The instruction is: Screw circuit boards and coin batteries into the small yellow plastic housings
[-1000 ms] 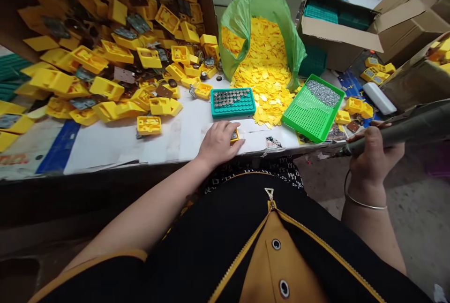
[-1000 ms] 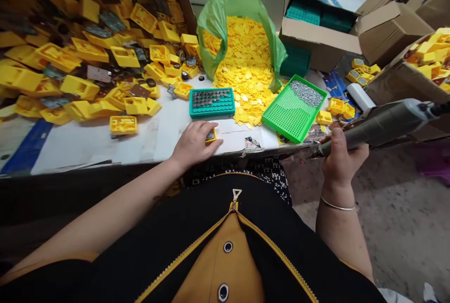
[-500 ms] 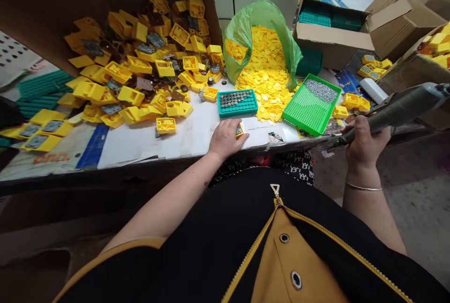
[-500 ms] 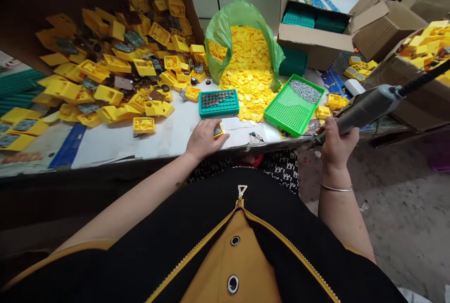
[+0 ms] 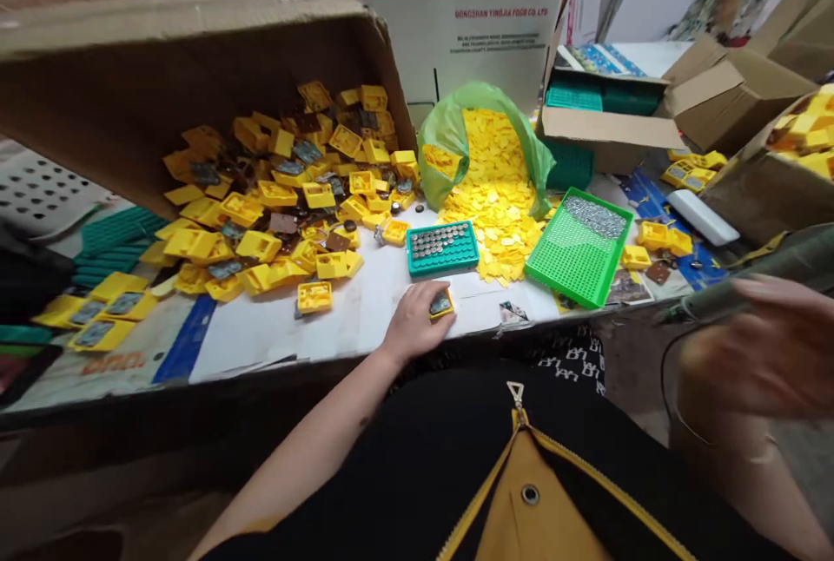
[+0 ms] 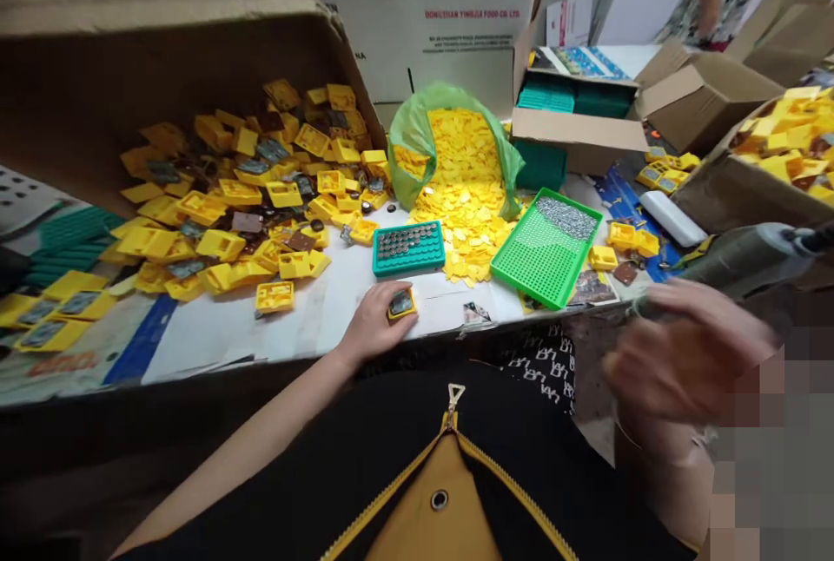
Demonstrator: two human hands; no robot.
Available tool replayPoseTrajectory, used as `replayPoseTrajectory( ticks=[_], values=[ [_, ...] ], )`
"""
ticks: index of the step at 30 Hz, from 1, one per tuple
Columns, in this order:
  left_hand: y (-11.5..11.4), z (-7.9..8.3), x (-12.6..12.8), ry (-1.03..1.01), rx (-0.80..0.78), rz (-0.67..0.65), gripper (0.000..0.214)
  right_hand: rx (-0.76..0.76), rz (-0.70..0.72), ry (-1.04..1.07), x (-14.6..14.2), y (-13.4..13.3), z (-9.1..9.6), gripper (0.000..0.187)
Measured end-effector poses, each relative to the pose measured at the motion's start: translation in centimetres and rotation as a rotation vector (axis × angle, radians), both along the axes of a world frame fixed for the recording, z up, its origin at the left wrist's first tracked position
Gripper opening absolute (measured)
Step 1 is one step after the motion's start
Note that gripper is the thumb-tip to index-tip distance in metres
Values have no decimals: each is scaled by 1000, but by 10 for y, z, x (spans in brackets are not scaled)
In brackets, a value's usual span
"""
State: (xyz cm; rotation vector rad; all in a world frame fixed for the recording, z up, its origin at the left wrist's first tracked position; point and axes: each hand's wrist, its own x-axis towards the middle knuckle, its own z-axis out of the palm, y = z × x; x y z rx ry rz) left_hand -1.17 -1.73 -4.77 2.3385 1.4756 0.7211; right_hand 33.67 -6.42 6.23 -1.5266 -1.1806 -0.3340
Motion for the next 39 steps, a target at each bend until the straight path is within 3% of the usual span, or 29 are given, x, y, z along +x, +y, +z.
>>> replayPoseTrajectory(
  ticks=[1, 4, 6, 8, 10, 16, 24, 28, 32, 39],
  values=[
    [-1, 0, 0, -6, -10, 0, 39, -39, 115, -59, -18, 15, 0, 33],
    [-2, -1, -3, -13, -44, -6, 37, -263, 681, -421, -79, 77, -13, 22],
    [-2, -1, -7, -13, -65, -16, 35, -489, 806, -586, -115, 121, -27, 25],
    [-1, 1, -13, 6, -72, -35, 34, -708, 824, -740, -141, 157, -41, 28],
    [2, 2, -20, 60, -48, -69, 34, -799, 846, -836, -157, 179, -51, 31],
    [22, 10, -28, 187, -25, -268, 40, -849, 838, -913, -171, 187, -59, 30],
    [52, 42, -3, -167, -452, -501, 48, -910, 785, -910, -166, 190, -66, 25],
    [56, 34, 8, -342, -676, -494, 50, -918, 790, -919, -168, 188, -65, 23],
    [55, 21, 4, -579, -932, -424, 55, -934, 747, -919, -175, 187, -64, 24],
    [55, 17, -6, -702, -1037, -468, 54, -940, 709, -921, -178, 188, -63, 22]
  ],
)
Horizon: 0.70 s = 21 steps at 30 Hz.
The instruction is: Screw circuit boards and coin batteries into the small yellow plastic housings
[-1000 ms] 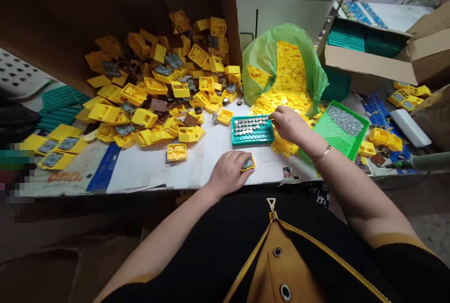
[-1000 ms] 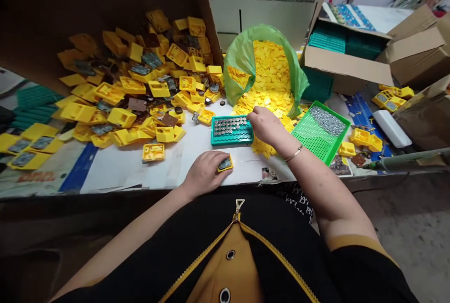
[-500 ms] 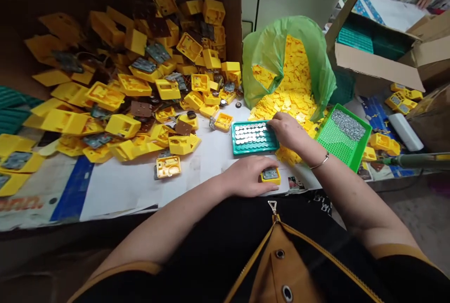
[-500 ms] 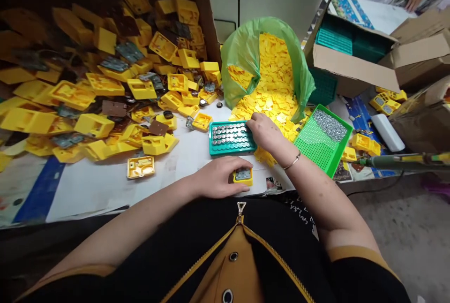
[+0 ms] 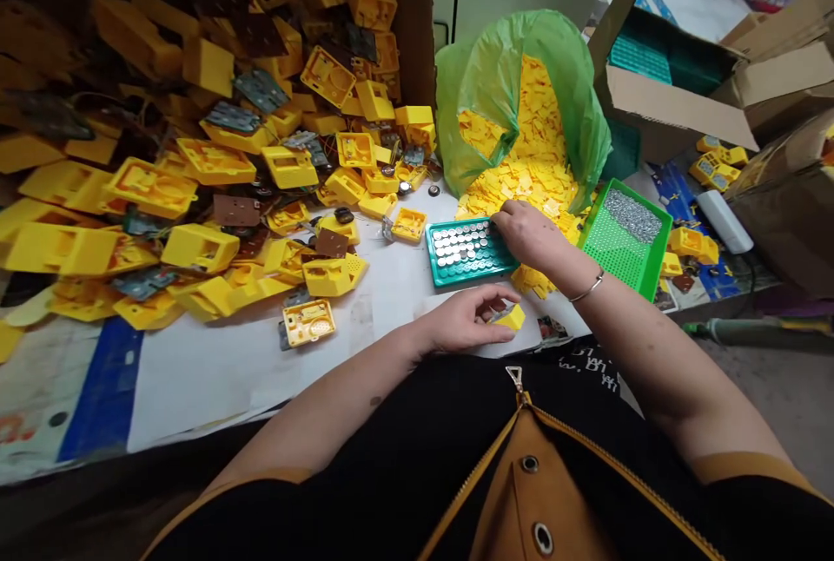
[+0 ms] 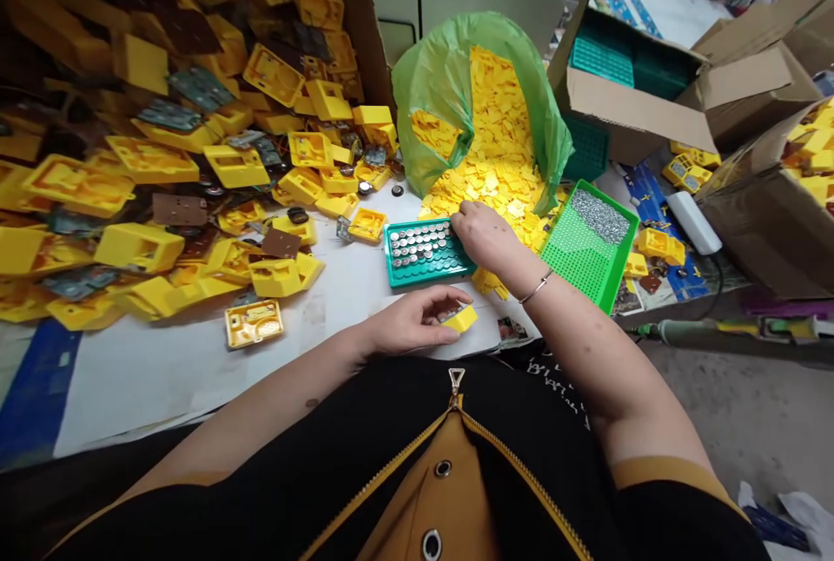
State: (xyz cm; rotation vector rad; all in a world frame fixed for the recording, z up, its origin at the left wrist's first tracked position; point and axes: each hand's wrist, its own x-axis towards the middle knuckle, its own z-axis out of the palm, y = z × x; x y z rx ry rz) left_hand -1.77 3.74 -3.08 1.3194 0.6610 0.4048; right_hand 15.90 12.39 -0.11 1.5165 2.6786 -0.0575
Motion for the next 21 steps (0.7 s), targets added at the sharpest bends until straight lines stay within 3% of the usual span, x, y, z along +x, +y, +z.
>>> replayPoseTrajectory(
  ticks=[8, 13, 15, 17, 19, 21],
  values=[
    [0, -1, 1, -6, 47, -17, 55, 43, -4, 87, 7, 6, -6, 22],
    [0, -3, 0, -109, -21, 3, 45, 143, -81, 222, 8, -6, -13, 26],
    [0, -3, -1, -192, -100, 70, 42, 186, -161, 432, 11, -21, -14, 23],
    [-1, -2, -1, -302, -241, 146, 43, 178, -284, 782, 14, -42, -14, 16],
    [-2, 1, -1, -392, -406, 210, 45, 107, -418, 1096, 16, -66, -14, 10],
    [-4, 6, 1, -436, -535, 286, 46, 32, -501, 1224, 17, -87, -14, 10]
  ],
)
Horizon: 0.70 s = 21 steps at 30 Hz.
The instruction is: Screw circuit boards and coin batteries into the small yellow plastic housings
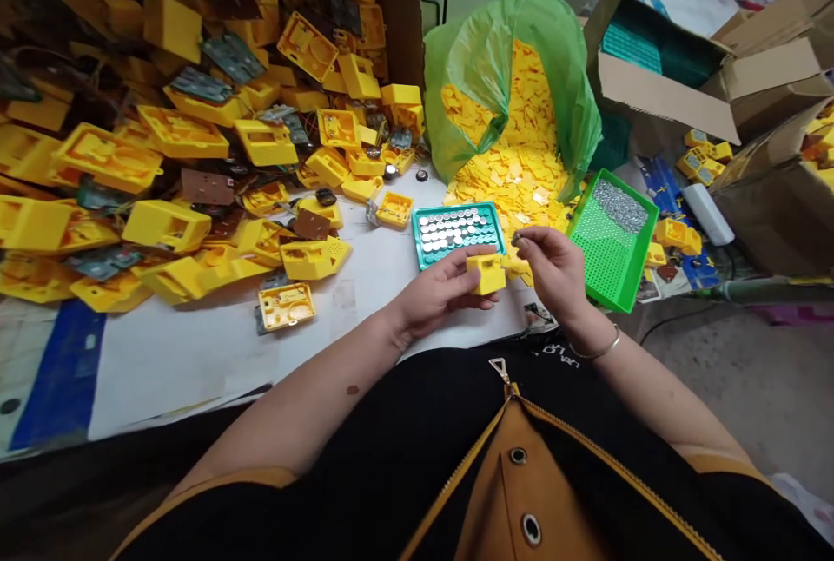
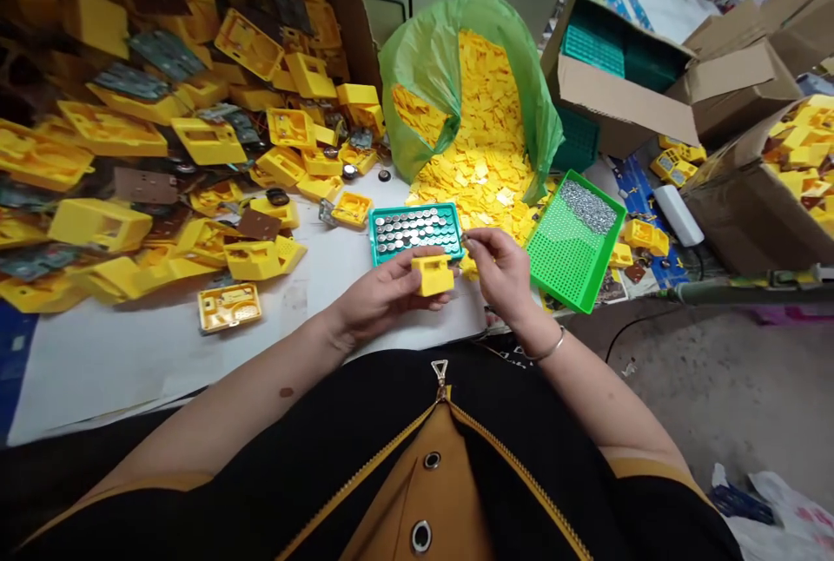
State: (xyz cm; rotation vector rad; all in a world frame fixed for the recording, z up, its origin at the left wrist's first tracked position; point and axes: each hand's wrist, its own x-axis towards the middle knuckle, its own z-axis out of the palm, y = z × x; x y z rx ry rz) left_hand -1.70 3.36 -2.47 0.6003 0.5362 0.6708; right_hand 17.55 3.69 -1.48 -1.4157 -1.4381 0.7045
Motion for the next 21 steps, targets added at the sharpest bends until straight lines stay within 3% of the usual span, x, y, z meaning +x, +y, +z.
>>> replayPoseTrajectory(
  ticks=[3, 7, 11, 15, 21],
  values=[
    [-6, 4, 6, -20, -151, 97, 42, 11, 4, 48, -5, -20, 1, 8],
    [-16, 0, 16, -68, -278, 220, 34, 111, 77, -50, -15, -27, 3, 9],
    [-20, -8, 24, -59, -298, 235, 35, 132, 158, -227, -21, -27, 3, 12],
    [-20, -14, 28, -17, -252, 229, 37, 120, 146, -296, -19, -26, -6, 14],
    [-22, -16, 29, -18, -229, 272, 32, -20, 172, -7, -6, -25, -12, 10]
  ],
)
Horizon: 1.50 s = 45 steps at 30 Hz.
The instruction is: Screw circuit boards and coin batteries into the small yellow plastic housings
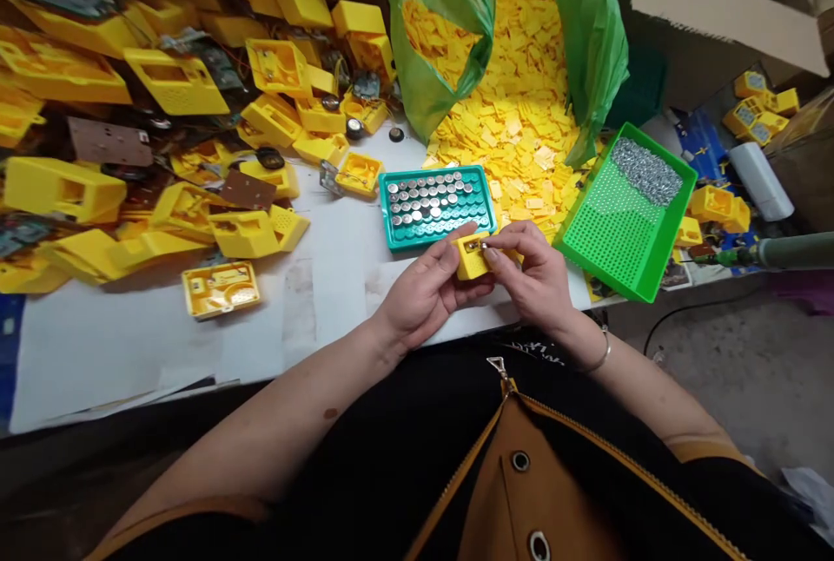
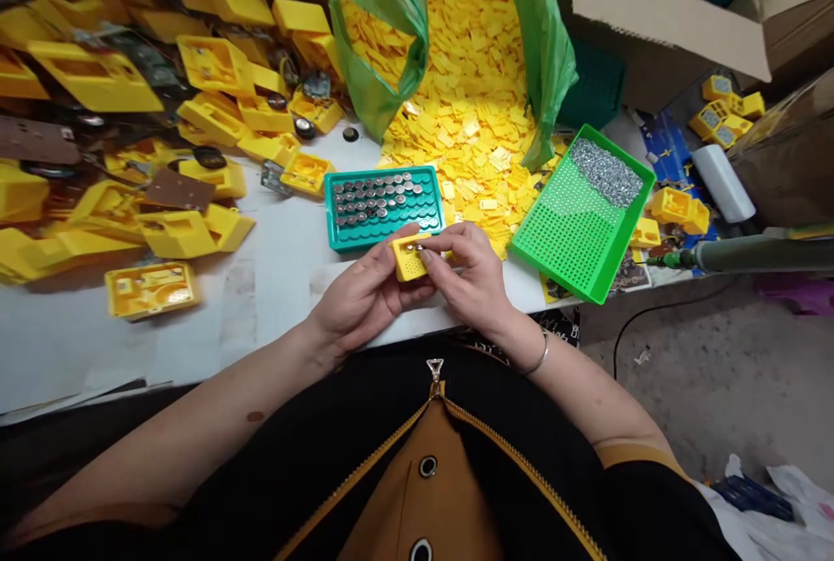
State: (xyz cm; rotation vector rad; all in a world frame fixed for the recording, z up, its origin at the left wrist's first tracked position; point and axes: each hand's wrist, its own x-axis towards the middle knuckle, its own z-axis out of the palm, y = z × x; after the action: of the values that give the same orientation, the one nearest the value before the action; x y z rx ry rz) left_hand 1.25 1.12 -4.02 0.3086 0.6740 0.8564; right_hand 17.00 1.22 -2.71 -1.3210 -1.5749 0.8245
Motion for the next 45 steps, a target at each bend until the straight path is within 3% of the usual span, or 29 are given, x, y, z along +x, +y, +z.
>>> replayPoseTrajectory(
  ticks=[4, 8, 11, 13, 15, 17, 21, 25, 27, 29, 31, 33, 35, 38, 42, 45],
  values=[
    [-3, -2, 3, 34, 66, -8, 34, -207, 108, 207, 6, 2, 10, 6],
    [-4, -6, 4, 141, 155, -19, 35, -492, 97, 315, 6, 0, 11, 26],
    [-4, -5, 2, 123, 131, -63, 42, -422, 43, 329, 8, 0, 11, 34],
    [-3, -3, 0, 87, 91, -93, 45, -239, 40, 172, 11, 7, 16, 25],
    [-1, -1, -1, 78, 63, -93, 43, -34, 48, -110, 13, 23, 25, 11],
    [0, 1, -2, 83, 49, -78, 41, 90, 56, -424, 10, 46, 31, 9],
    [1, 3, -1, 81, 41, -49, 37, 59, 139, -881, -6, 87, 27, 20],
    [1, 3, -1, 66, 45, -45, 35, 57, 169, -1002, -15, 99, 20, 30],
    [1, 2, -1, 71, 52, -34, 36, 83, 116, -891, -11, 92, 23, 25],
    [1, 1, -1, 77, 70, -15, 36, 36, 76, -625, -3, 77, 28, 16],
    [0, 0, -1, 79, 92, -3, 36, -140, 91, -259, 6, 55, 31, 11],
    [0, 0, -1, 79, 113, -5, 36, -352, 137, 67, 11, 34, 31, 19],
    [0, -1, 1, 89, 126, -19, 36, -480, 156, 247, 12, 17, 27, 25],
    [-2, -3, 4, 130, 149, -26, 38, -535, 118, 317, 9, 5, 19, 28],
    [-3, -5, 4, 164, 193, -11, 42, -472, 40, 299, 6, 4, 10, 30],
    [-2, -4, -3, 107, 161, -163, 43, -486, 60, 328, 8, 0, 4, 41]
  ],
)
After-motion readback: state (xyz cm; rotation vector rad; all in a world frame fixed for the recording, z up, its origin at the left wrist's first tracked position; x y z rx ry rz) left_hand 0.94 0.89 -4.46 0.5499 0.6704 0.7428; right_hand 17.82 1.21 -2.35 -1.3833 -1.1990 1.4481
